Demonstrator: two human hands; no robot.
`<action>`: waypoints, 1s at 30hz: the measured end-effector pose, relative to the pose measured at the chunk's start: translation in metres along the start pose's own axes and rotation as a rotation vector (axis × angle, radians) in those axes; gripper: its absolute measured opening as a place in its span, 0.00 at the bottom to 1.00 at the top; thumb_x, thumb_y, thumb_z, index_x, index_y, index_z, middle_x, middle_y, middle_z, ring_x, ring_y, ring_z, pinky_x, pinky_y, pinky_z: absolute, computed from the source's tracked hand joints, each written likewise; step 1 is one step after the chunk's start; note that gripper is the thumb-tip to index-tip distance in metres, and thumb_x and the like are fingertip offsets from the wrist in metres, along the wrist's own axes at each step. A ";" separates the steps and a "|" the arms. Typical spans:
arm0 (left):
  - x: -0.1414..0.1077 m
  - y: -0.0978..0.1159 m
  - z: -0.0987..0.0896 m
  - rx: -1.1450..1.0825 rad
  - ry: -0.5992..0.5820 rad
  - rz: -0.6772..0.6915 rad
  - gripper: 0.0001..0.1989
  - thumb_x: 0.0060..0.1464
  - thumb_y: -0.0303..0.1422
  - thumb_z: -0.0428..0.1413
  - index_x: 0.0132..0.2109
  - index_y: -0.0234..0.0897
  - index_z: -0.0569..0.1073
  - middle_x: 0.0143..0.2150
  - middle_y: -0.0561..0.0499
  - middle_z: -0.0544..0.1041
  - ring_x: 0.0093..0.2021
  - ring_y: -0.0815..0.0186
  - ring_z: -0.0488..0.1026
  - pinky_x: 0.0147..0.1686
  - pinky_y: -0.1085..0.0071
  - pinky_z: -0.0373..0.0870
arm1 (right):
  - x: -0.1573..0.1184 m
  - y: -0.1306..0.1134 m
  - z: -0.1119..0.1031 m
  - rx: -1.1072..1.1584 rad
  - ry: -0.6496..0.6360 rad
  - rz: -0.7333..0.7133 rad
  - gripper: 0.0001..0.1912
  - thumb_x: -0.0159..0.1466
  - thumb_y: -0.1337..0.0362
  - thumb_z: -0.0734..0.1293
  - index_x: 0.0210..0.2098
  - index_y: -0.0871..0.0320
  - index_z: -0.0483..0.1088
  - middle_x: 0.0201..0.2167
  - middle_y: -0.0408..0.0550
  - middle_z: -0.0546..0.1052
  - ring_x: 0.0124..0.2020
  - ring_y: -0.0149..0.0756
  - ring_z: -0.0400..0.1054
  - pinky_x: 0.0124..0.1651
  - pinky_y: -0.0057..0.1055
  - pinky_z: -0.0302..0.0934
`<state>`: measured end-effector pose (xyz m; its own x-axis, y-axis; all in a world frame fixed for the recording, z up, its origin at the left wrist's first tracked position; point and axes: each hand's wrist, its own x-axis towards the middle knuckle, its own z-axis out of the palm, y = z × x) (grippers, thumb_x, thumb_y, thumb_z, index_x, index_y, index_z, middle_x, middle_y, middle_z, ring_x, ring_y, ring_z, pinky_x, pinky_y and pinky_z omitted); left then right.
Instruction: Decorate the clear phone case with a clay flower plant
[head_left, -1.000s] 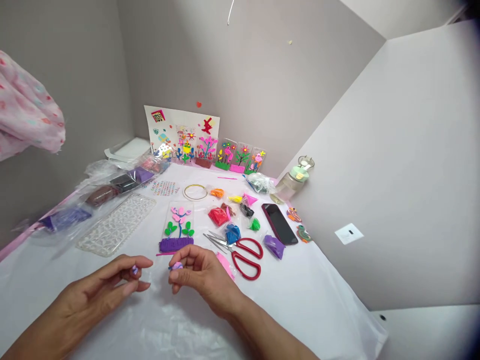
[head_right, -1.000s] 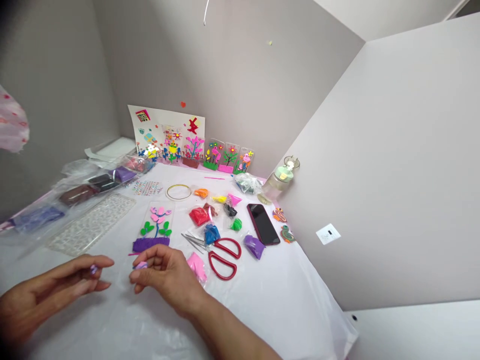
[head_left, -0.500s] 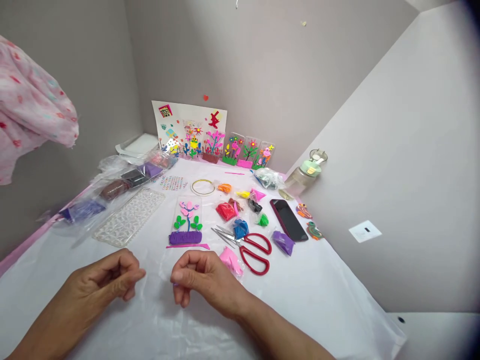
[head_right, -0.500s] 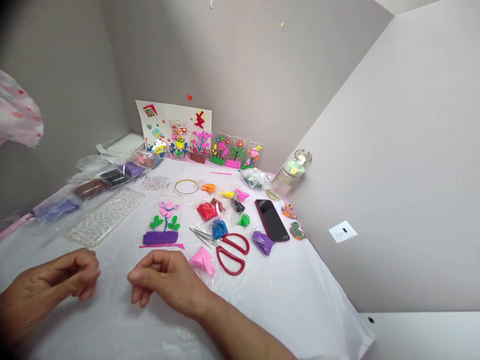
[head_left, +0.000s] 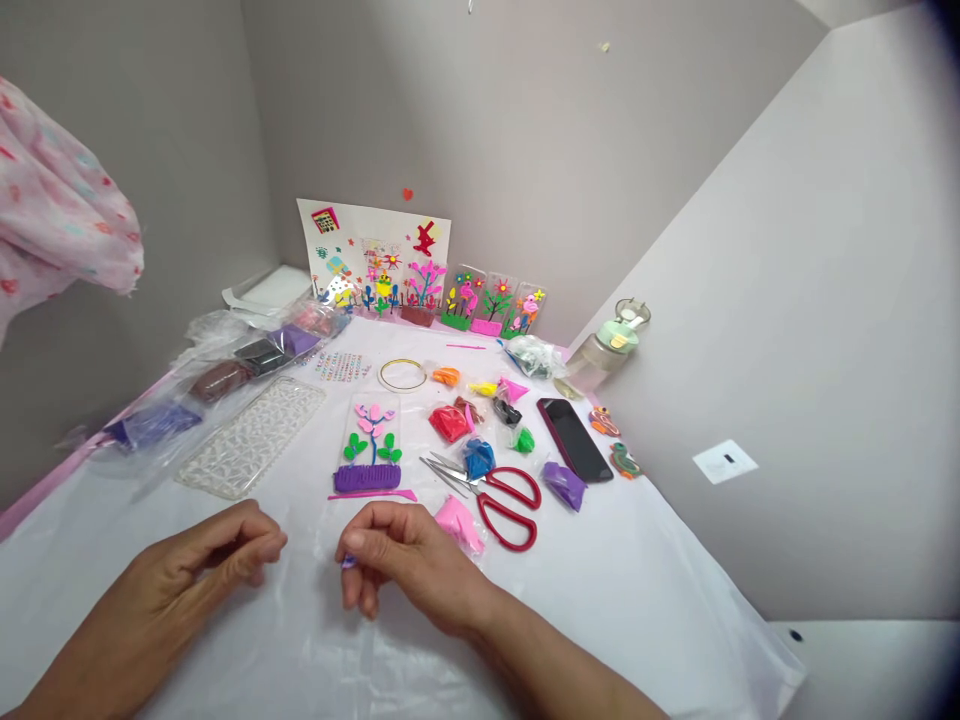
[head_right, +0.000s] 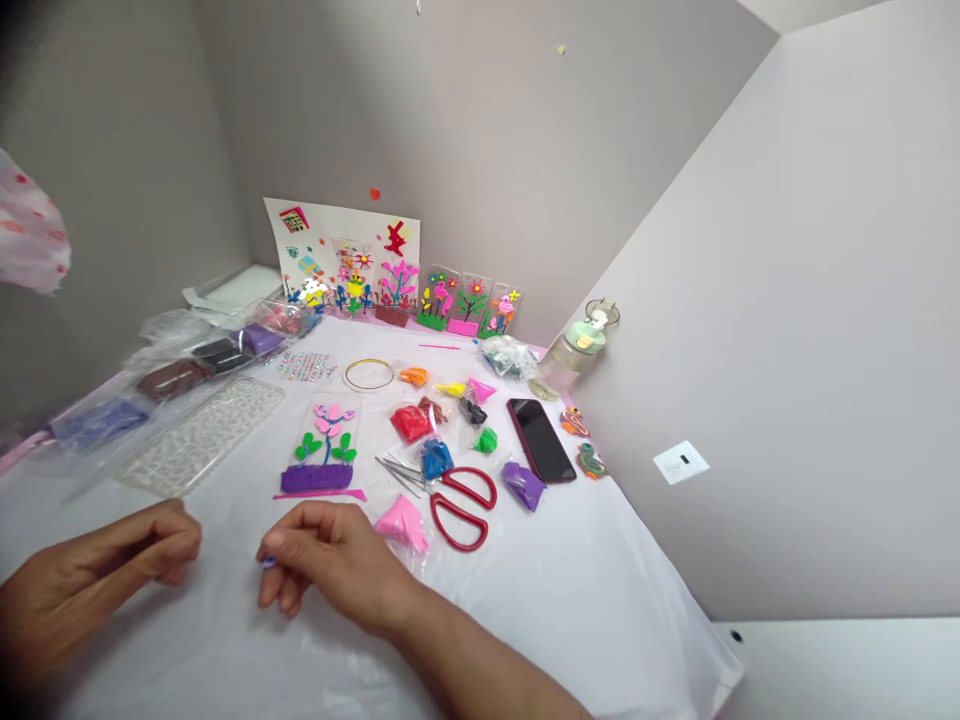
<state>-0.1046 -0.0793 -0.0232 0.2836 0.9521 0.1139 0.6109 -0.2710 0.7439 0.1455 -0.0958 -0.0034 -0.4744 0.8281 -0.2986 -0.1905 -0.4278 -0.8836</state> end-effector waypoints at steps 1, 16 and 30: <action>0.000 0.003 -0.002 -0.009 -0.021 -0.018 0.28 0.66 0.58 0.51 0.26 0.44 0.72 0.24 0.58 0.72 0.26 0.66 0.74 0.26 0.77 0.73 | -0.001 -0.001 0.000 -0.023 0.005 -0.008 0.31 0.58 0.35 0.77 0.34 0.58 0.72 0.23 0.38 0.76 0.20 0.26 0.64 0.30 0.28 0.57; 0.003 -0.016 -0.006 0.105 -0.114 0.039 0.23 0.67 0.55 0.52 0.31 0.46 0.74 0.26 0.61 0.77 0.27 0.67 0.77 0.28 0.79 0.75 | 0.003 0.008 -0.002 -0.012 -0.021 0.013 0.29 0.57 0.40 0.80 0.40 0.59 0.75 0.31 0.42 0.81 0.25 0.27 0.69 0.34 0.29 0.62; 0.023 -0.031 -0.003 0.160 -0.224 0.202 0.16 0.67 0.53 0.55 0.43 0.51 0.82 0.44 0.55 0.84 0.47 0.58 0.80 0.47 0.67 0.75 | 0.006 0.006 -0.001 0.026 0.042 0.049 0.28 0.45 0.50 0.88 0.35 0.58 0.76 0.26 0.37 0.77 0.28 0.28 0.69 0.37 0.29 0.63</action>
<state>-0.1189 -0.0485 -0.0412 0.5548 0.8273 0.0878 0.6294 -0.4864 0.6060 0.1423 -0.0934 -0.0111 -0.4477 0.8201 -0.3564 -0.1908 -0.4770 -0.8580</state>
